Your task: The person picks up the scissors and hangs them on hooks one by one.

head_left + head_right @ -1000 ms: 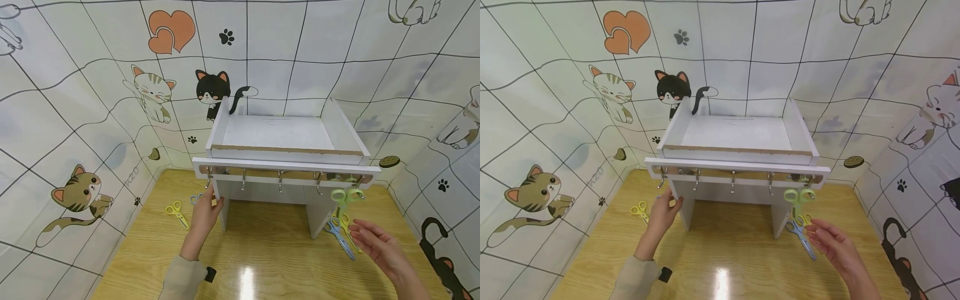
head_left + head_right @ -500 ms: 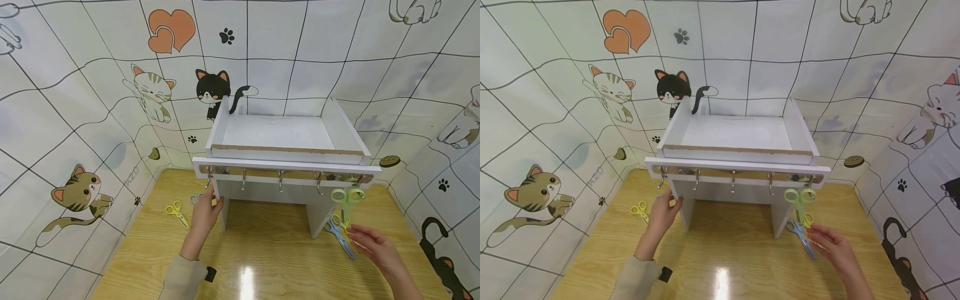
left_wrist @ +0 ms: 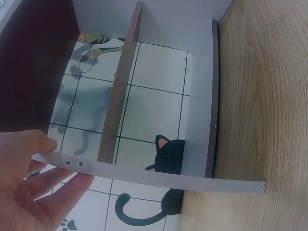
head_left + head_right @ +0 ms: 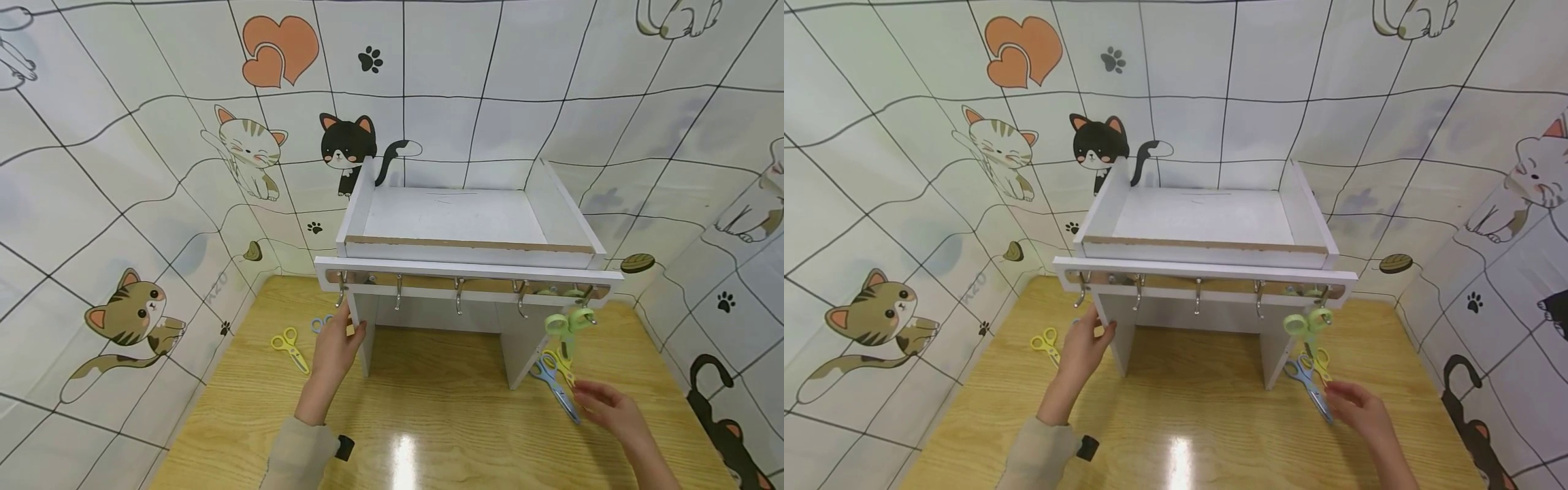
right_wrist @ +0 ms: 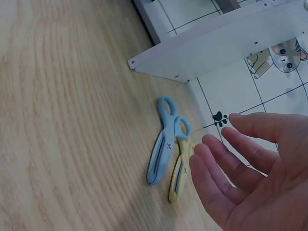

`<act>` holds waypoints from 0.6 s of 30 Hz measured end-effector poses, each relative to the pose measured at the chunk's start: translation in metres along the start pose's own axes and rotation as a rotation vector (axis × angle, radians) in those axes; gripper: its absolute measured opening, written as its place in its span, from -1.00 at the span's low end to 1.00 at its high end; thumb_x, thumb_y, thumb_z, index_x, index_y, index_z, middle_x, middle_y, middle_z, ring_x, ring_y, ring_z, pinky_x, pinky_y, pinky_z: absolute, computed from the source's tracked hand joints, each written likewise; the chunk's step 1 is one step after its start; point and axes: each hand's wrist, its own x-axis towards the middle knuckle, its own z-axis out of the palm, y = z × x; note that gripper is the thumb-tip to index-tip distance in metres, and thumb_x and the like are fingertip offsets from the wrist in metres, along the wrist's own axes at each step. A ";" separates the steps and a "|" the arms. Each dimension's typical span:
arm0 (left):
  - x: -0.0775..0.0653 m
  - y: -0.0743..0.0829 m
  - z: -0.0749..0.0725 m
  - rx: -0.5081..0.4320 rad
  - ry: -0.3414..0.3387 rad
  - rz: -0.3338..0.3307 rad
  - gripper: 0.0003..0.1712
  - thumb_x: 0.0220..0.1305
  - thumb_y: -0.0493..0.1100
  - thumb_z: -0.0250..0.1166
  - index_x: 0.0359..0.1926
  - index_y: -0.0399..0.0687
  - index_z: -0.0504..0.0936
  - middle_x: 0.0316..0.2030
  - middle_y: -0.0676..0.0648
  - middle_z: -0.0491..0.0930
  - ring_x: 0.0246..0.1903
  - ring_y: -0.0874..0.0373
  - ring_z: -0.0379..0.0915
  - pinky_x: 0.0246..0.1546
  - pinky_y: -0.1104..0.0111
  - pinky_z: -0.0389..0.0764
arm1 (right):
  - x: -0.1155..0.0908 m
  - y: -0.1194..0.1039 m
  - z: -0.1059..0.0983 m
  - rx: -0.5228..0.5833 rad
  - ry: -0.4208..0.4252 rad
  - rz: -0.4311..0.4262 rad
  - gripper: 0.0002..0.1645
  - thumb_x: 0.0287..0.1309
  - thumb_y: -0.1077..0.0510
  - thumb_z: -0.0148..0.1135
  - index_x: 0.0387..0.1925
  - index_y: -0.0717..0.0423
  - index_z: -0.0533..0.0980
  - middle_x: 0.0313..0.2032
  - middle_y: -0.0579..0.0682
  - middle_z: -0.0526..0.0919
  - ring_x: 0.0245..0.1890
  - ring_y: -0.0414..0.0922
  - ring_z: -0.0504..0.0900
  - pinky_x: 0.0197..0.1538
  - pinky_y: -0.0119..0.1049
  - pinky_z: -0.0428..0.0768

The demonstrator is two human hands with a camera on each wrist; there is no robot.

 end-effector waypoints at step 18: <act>-0.001 0.001 0.001 0.013 0.001 -0.013 -0.49 0.36 -0.23 0.27 0.29 0.03 0.41 0.06 -0.24 0.68 0.03 -0.17 0.67 -0.22 0.19 0.80 | 0.007 0.017 0.005 -0.701 0.022 -0.043 -0.35 0.27 0.00 0.27 0.12 0.50 0.46 0.02 0.40 0.64 -0.02 0.30 0.65 -0.11 0.05 0.68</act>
